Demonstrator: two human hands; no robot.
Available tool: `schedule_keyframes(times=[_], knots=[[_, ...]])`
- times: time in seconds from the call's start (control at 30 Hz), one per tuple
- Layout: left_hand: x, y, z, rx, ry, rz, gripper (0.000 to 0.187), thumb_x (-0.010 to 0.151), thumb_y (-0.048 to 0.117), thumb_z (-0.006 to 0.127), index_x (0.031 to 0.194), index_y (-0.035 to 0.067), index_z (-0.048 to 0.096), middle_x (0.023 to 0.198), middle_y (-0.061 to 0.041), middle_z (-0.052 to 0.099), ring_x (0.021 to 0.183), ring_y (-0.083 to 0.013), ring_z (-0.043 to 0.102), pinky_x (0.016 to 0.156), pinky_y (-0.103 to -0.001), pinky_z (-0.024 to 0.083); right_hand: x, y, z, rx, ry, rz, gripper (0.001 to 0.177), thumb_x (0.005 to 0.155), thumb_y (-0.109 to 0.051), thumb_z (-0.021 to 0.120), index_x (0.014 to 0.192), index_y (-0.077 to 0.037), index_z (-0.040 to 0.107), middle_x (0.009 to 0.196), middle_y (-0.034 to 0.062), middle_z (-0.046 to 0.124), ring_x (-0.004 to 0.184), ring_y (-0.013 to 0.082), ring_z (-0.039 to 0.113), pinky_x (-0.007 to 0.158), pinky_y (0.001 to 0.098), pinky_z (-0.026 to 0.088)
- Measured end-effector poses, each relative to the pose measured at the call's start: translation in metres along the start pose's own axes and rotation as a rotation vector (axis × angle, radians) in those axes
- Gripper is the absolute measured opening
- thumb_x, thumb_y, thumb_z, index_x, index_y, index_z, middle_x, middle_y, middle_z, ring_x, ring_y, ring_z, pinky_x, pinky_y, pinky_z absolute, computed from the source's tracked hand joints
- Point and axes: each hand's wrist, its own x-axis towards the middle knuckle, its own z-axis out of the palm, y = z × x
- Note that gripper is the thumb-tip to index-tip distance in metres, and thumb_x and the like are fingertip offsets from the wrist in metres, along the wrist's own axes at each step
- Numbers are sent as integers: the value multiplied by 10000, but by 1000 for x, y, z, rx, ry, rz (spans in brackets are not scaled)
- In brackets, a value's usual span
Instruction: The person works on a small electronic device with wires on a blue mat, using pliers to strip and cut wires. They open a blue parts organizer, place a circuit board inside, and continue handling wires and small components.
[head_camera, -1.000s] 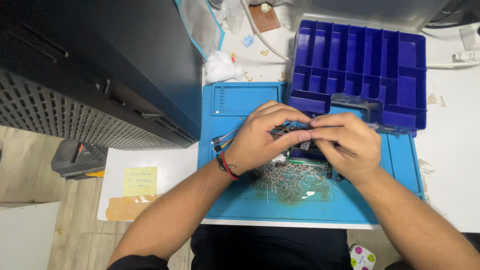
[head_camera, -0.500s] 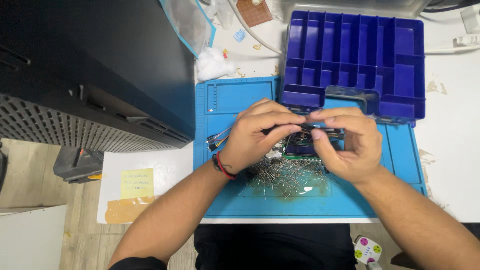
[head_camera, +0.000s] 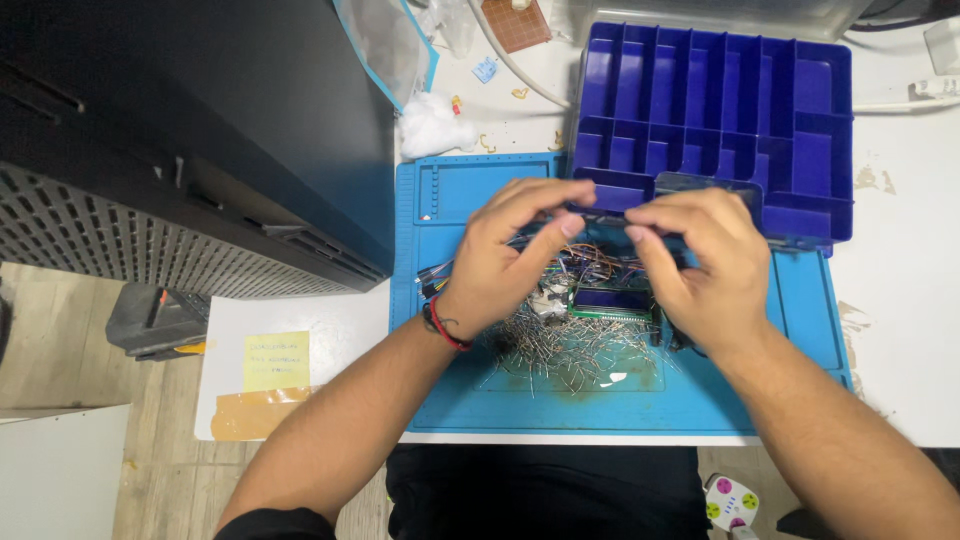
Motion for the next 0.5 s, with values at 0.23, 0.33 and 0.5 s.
schedule_keyframes(times=[0.23, 0.33, 0.5], knots=[[-1, -3, -10, 138, 341, 44, 193, 1074, 208, 579, 1202, 83, 649, 1007, -70, 717, 859, -147, 640, 801, -305, 532, 6, 13, 5, -298, -21, 5, 174, 985, -28, 811, 1156, -65, 816, 985, 64, 735, 895, 314, 623, 878, 423, 433], [-1, -3, -10, 148, 367, 59, 170, 1061, 191, 594, 1175, 76, 646, 954, -66, 694, 809, -145, 620, 759, -296, 528, 4, 16, 2, -280, -10, 2, 223, 994, -65, 813, 1216, -58, 806, 1011, 68, 715, 909, 318, 599, 872, 430, 426], [-6, 7, -10, 260, 257, 90, 124, 1019, 169, 602, 1122, 101, 616, 828, -1, 601, 710, -138, 477, 743, -310, 464, 5, 0, -17, -91, -64, 48, 82, 1041, 11, 717, 1114, 38, 696, 927, 159, 698, 758, 234, 597, 751, 338, 491]])
